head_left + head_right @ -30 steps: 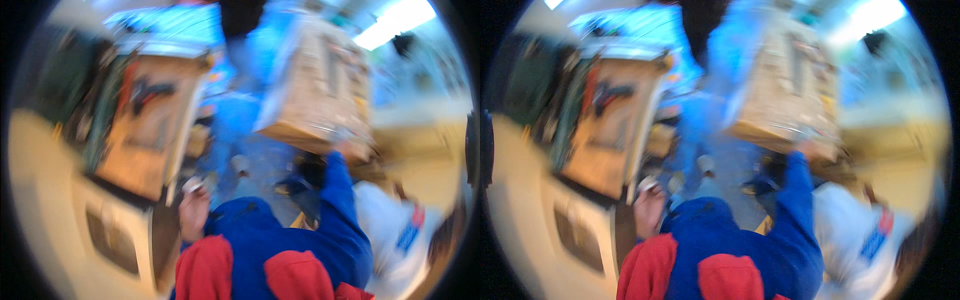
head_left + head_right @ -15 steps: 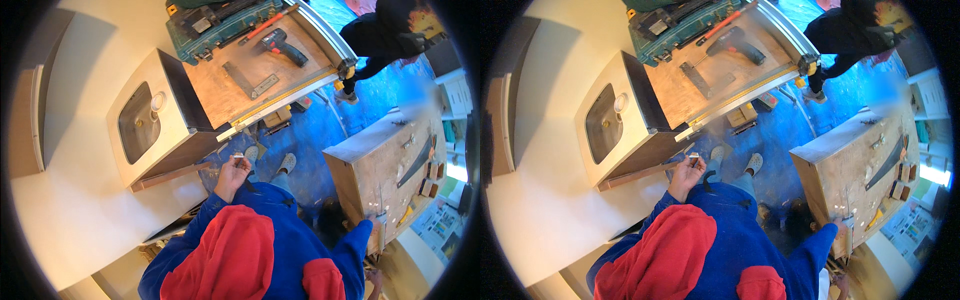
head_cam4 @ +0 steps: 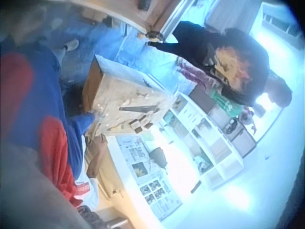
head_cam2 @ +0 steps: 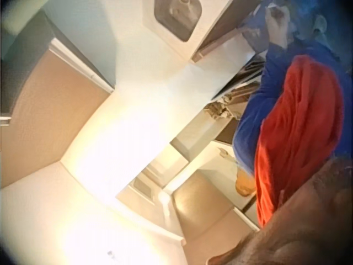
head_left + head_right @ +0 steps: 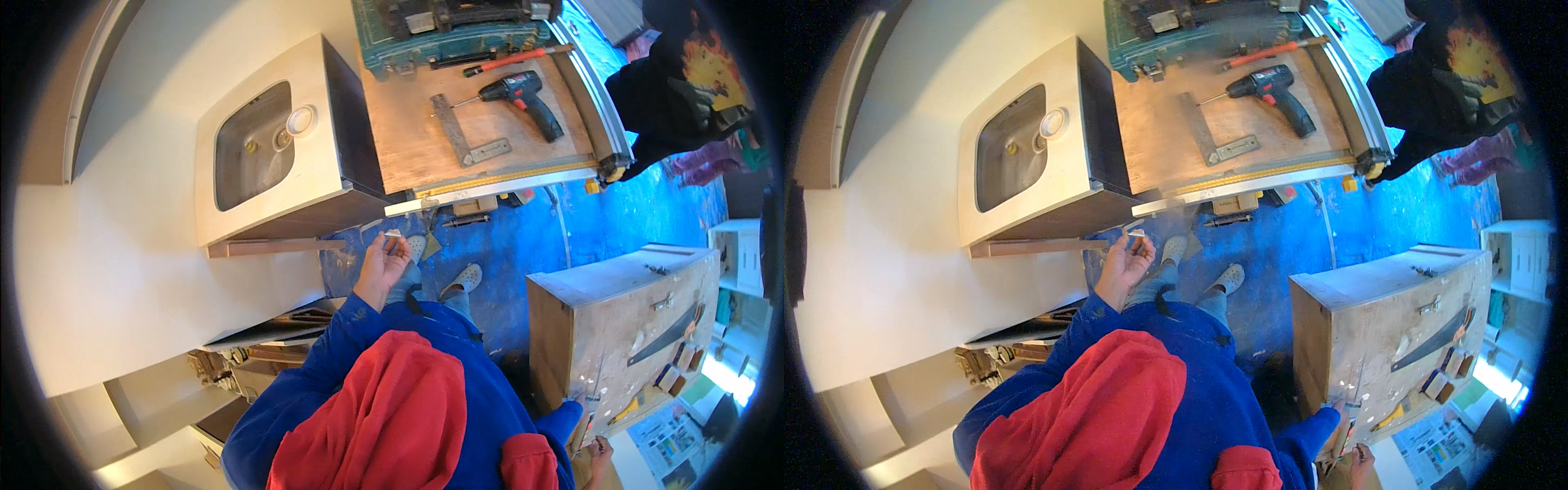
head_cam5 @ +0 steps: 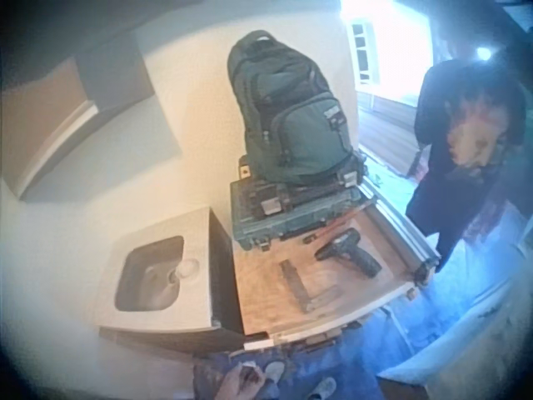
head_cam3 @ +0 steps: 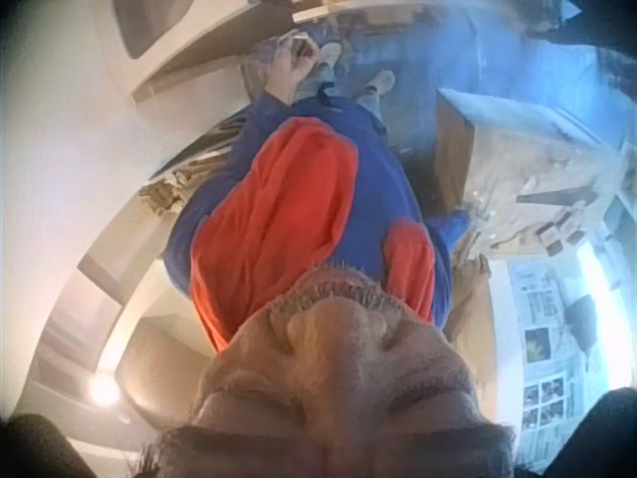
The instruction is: The person applies masking tape to the edges of a kitchen sink cabinet, then uses a caulking gun to apply sealant to a small wooden trim piece. They press the trim into place along the cabinet edge and smooth it by hand.
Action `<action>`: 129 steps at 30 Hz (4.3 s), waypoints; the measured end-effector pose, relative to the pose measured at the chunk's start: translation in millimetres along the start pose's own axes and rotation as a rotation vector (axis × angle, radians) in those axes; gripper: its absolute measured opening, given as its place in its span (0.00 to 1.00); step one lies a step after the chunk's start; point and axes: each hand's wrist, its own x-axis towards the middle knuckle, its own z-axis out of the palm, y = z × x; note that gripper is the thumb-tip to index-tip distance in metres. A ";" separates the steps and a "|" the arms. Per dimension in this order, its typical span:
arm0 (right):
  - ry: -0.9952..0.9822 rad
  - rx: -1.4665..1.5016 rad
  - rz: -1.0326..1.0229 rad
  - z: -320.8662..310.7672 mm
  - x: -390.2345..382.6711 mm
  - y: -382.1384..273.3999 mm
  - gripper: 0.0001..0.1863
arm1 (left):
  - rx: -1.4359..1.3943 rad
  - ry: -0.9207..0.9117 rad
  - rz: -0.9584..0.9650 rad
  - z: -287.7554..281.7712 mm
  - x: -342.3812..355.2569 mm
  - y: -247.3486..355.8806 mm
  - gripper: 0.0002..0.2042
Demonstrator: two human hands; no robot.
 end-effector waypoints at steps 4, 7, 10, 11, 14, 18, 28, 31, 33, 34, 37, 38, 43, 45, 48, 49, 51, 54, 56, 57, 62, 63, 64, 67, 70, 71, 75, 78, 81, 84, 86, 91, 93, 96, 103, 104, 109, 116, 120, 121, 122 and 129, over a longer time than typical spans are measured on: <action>0.280 -0.152 -0.262 -34.7 -59.3 -52.3 0.33 | -0.108 -0.019 0.080 9.7 -2.2 16.1 0.18; 0.205 0.513 -0.983 -63.7 -191.1 -160.1 0.14 | -0.098 -0.230 0.186 20.0 -15.5 22.6 0.19; -0.693 0.876 -1.281 -79.9 -383.1 -271.5 0.08 | -0.036 -0.364 0.248 31.1 -30.4 27.3 0.18; -0.756 0.838 -1.372 -82.4 -449.7 -290.7 0.05 | -0.020 -0.343 0.258 35.0 -33.8 29.3 0.18; -0.976 0.830 -1.634 -101.3 -600.8 -332.1 0.11 | 0.024 -0.366 0.300 41.1 -46.2 34.8 0.17; -0.718 0.755 -1.816 -105.5 -701.5 -351.7 0.18 | 0.028 -0.384 0.342 48.5 -54.2 42.3 0.18; -0.673 0.797 -1.812 -74.8 -755.1 -357.7 0.24 | -0.016 -0.419 0.298 55.7 -57.4 71.4 0.16; -0.737 0.839 -1.783 -67.2 -758.4 -360.5 0.25 | 0.032 -0.457 0.355 57.6 -60.1 77.5 0.15; -0.750 0.896 -1.785 -61.0 -759.5 -362.9 0.25 | 0.079 -0.475 0.401 60.1 -62.1 81.1 0.14; -0.830 0.942 -1.754 -58.0 -760.2 -363.8 0.25 | 0.104 -0.481 0.425 61.9 -62.5 83.5 0.14; -1.014 1.065 -1.678 -52.5 -761.3 -365.9 0.25 | 0.172 -0.485 0.462 65.8 -64.8 87.9 0.13; -1.051 1.085 -1.667 -52.3 -760.4 -366.5 0.24 | 0.188 -0.487 0.471 66.5 -65.5 88.7 0.13; -1.207 1.109 -1.572 -52.0 -756.3 -367.8 0.22 | 0.201 -0.509 0.412 65.1 -65.7 92.6 0.14; -1.242 1.122 -1.527 -50.3 -755.7 -368.6 0.21 | 0.218 -0.518 0.388 63.2 -64.1 93.9 0.15; -1.270 1.148 -1.500 -48.4 -756.3 -370.6 0.21 | 0.255 -0.517 0.357 60.4 -59.8 96.3 0.17; -1.255 1.146 -1.506 -48.1 -756.6 -372.0 0.21 | 0.267 -0.515 0.343 59.2 -57.7 97.3 0.18; -1.225 1.130 -1.511 -47.8 -757.1 -375.5 0.21 | 0.295 -0.507 0.291 53.2 -54.8 100.0 0.19; -1.362 1.181 -1.370 -44.8 -755.0 -384.5 0.21 | 0.366 -0.458 0.185 31.0 -53.2 108.4 0.19; -1.270 1.174 -1.453 -36.6 -754.9 -394.9 0.21 | 0.442 -0.375 0.121 5.7 -53.3 118.7 0.20; -1.225 1.169 -1.492 -31.5 -753.5 -400.5 0.21 | 0.498 -0.327 0.105 -8.5 -51.6 124.7 0.20; -1.339 1.121 -1.461 -2.4 -750.6 -421.7 0.24 | 0.697 -0.009 0.078 -84.1 -48.7 157.6 0.20; -1.305 1.110 -1.482 2.1 -751.1 -425.7 0.23 | 0.701 0.001 0.081 -96.5 -49.3 162.0 0.20; -1.269 1.096 -1.508 5.5 -751.0 -429.4 0.22 | 0.711 0.043 0.085 -107.2 -50.5 164.4 0.20; -1.249 1.098 -1.565 10.8 -749.9 -442.2 0.22 | 0.723 0.115 0.092 -127.9 -53.4 160.4 0.20; -1.017 0.980 -1.733 11.7 -747.8 -456.6 0.25 | 0.757 0.169 0.108 -133.3 -58.8 149.4 0.21; -0.968 0.952 -1.773 12.8 -747.6 -460.1 0.26 | 0.766 0.208 0.104 -133.5 -60.4 144.1 0.21; -0.915 0.863 -1.829 21.5 -748.0 -470.1 0.26 | 0.845 0.165 0.119 -129.5 -59.8 130.2 0.22; -0.976 0.809 -1.811 28.5 -747.3 -475.8 0.25 | 0.889 0.156 0.118 -125.5 -59.6 125.6 0.23; -0.990 0.790 -1.828 33.7 -746.4 -480.5 0.26 | 0.889 0.138 0.112 -123.4 -60.4 122.8 0.23; -1.008 0.830 -1.844 36.6 -748.2 -483.3 0.25 | 0.900 0.138 0.104 -122.7 -61.8 122.4 0.23; -1.018 0.823 -1.823 37.0 -749.3 -484.0 0.25 | 0.916 0.132 0.099 -122.4 -61.3 122.9 0.23; -1.048 0.800 -1.786 33.7 -749.6 -481.7 0.24 | 0.914 0.122 0.108 -123.2 -60.3 123.6 0.23; -1.032 0.753 -1.795 31.3 -749.8 -481.0 0.23 | 0.917 0.125 0.113 -123.5 -60.5 123.6 0.23; -1.015 0.741 -1.806 28.7 -751.7 -481.1 0.23 | 0.928 0.137 0.115 -122.9 -60.8 123.9 0.23; -1.023 0.751 -1.778 35.8 -754.0 -479.0 0.19 | 0.939 0.149 0.129 -120.5 -60.2 123.4 0.25; -1.048 0.768 -1.767 38.5 -754.7 -478.9 0.19 | 0.943 0.149 0.136 -120.4 -60.0 123.3 0.25; -1.109 0.853 -1.693 48.9 -755.8 -476.0 0.17 | 0.952 0.130 0.121 -120.4 -60.7 123.2 0.25; -1.124 0.879 -1.660 55.7 -753.6 -473.5 0.14 | 0.978 0.162 0.109 -122.4 -58.7 124.9 0.25; -1.074 0.979 -1.661 64.2 -756.5 -472.7 0.13 | 0.970 0.132 0.104 -122.8 -57.0 125.4 0.23; -1.060 0.996 -1.664 66.5 -757.4 -472.9 0.12 | 0.981 0.133 0.105 -122.8 -57.1 125.6 0.22; -1.055 1.017 -1.664 68.5 -757.5 -472.2 0.11 | 0.997 0.138 0.106 -122.7 -57.2 125.7 0.21; -1.041 1.028 -1.630 75.0 -758.6 -465.4 0.10 | 0.960 0.119 0.097 -124.7 -56.0 128.5 0.22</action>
